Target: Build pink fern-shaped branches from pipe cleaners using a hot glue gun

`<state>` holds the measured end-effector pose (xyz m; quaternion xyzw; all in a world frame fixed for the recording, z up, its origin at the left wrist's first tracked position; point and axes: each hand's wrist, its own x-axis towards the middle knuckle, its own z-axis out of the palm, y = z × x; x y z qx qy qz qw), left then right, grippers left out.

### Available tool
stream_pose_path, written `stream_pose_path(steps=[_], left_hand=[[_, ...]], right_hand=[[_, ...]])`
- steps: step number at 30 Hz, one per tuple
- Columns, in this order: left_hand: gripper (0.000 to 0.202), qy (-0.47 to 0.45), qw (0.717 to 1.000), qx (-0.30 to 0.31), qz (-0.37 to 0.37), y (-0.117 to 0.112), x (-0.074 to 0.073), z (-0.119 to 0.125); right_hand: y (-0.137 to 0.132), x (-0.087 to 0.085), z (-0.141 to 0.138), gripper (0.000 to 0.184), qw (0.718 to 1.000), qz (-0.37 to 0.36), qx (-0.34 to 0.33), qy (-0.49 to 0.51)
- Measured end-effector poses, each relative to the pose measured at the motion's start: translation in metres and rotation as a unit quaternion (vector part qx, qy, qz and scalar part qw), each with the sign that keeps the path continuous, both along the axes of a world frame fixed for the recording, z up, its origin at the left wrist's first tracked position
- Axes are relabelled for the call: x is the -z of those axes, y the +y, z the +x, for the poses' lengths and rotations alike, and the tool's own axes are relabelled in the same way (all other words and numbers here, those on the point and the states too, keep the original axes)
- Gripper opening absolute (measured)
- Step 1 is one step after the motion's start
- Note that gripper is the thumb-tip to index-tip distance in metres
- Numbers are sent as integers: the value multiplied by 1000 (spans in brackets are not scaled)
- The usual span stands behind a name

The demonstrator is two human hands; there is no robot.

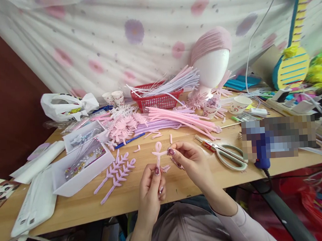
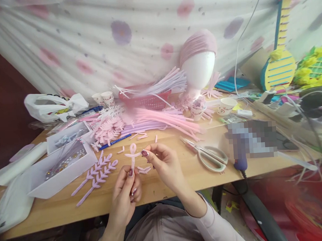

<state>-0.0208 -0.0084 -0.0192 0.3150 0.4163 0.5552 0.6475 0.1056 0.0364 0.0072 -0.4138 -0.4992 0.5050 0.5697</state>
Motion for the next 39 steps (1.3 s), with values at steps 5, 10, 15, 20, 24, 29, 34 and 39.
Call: stream_pose_path(steps=[5,10,15,20,24,29,34,39], left_hand=[[37,-1,1000,7,6,1,3,0],[35,9,1000,10,18,1,3,0],[33,22,999,6,30,0,5,-1],[32,29,999,10,40,0,11,-2],[32,32,998,19,40,1,12,-3],[30,-9,996,74,40,2,11,-5],[27,-121,971,204,37,-7,10,-3],[24,-191,939,286,23,-14,11,2]], right_hand=[[2,2,-1,31,1000,0,0,-9],[2,3,-3,31,1000,2,8,-19],[0,4,-2,32,1000,2,16,-22],[-1,5,-5,30,999,7,22,-24],[-3,5,-6,25,999,22,27,-16],[-2,6,4,18,998,36,-29,46],[5,7,30,55,970,22,-228,83],[5,4,43,63,942,14,-323,90]])
